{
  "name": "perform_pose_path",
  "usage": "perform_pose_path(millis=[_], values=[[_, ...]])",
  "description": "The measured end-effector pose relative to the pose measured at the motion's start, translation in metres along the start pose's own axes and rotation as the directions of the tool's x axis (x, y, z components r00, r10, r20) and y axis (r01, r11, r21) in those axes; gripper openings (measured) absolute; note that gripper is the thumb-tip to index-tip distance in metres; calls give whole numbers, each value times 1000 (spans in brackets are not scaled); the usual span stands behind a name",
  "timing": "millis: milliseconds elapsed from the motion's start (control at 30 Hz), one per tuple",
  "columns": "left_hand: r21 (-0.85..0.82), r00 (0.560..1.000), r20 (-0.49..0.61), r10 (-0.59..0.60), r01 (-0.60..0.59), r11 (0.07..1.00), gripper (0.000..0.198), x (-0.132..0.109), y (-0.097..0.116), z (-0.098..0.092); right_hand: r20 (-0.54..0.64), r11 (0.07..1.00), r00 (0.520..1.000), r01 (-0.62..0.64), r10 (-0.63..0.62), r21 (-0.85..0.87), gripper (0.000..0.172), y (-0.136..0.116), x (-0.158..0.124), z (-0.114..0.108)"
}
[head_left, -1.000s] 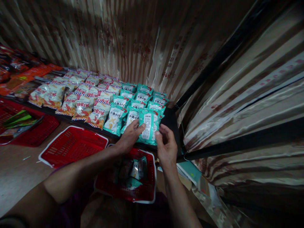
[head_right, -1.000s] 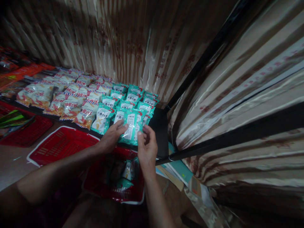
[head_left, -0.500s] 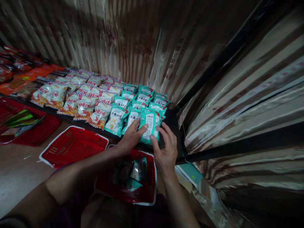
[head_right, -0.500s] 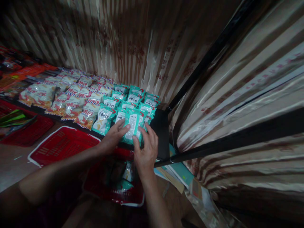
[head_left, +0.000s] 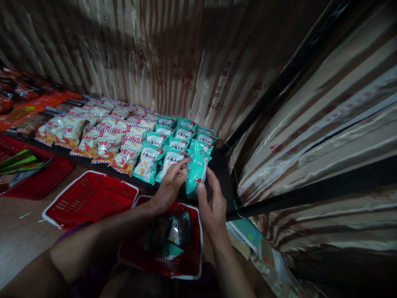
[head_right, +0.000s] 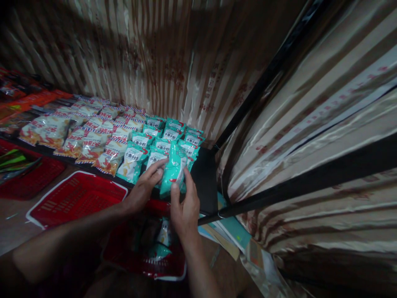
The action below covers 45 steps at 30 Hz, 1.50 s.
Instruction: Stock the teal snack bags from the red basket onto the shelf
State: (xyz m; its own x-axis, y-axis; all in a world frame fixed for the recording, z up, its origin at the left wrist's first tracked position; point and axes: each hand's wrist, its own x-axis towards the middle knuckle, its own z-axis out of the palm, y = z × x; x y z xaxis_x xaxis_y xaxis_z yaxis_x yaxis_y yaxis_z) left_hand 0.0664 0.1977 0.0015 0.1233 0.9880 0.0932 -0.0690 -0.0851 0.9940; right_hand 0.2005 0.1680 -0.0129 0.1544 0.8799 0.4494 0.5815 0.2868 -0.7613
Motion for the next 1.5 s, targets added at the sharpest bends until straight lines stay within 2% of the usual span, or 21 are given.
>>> perform_pose_path(millis=[133, 233, 333, 467, 533, 600, 667, 767, 833, 933, 1033, 1133, 1267, 1367, 1500], values=[[91, 994, 44, 96, -100, 991, 41, 1, -3, -1, 88, 954, 988, -147, 128, 261, 60, 4, 0, 2], [150, 978, 48, 201, -206, 967, 39, 2, -6, -2, 133, 894, 970, -239, 203, 379, 69, 4, 1, 6], [194, 962, 48, 267, -271, 943, 38, 3, -8, -3, 171, 826, 955, -297, 244, 479, 70, -1, 2, 7], [250, 952, 2, 305, -295, 922, 42, 5, -10, -3, 221, 716, 930, -367, 293, 594, 67, -5, 3, 9], [235, 961, -48, 271, -253, 939, 45, 5, -11, -2, 217, 657, 916, -393, 336, 643, 64, -5, 3, 10], [137, 983, -74, 170, -159, 978, 49, 5, -11, 0, 223, 590, 894, -427, 388, 685, 63, -5, 4, 10], [-21, 999, -43, 20, -21, 1000, 51, 4, -11, 2, 237, 546, 864, -470, 444, 693, 61, -4, 5, 9], [-175, 989, 30, -142, 145, 974, 51, 2, -10, 4, 212, 541, 821, -520, 531, 661, 58, -1, 8, 6], [-190, 985, 60, -161, 170, 967, 52, 2, -12, 5, 191, 532, 810, -522, 555, 667, 58, 1, 9, 5], [-163, 988, 55, -147, 154, 975, 51, 4, -17, 7, 187, 564, 849, -477, 494, 674, 54, 4, 10, 6], [-123, 996, 11, -90, 91, 988, 46, 7, -26, 9, 197, 655, 891, -437, 408, 617, 53, 6, 11, 5], [-49, 1000, 9, 0, 0, 999, 48, 5, -32, 11, 245, 682, 886, -460, 393, 569, 53, 10, 12, 0], [158, 991, 66, 115, -124, 980, 50, -4, -31, 13, 259, 687, 883, -468, 391, 556, 50, 20, 15, -11], [266, 960, 150, 237, -270, 925, 51, -10, -29, 17, 213, 701, 898, -434, 384, 566, 49, 28, 16, -19], [308, 885, 278, 374, -451, 838, 54, -14, -31, 23, 168, 704, 901, -419, 399, 574, 49, 36, 16, -29]])
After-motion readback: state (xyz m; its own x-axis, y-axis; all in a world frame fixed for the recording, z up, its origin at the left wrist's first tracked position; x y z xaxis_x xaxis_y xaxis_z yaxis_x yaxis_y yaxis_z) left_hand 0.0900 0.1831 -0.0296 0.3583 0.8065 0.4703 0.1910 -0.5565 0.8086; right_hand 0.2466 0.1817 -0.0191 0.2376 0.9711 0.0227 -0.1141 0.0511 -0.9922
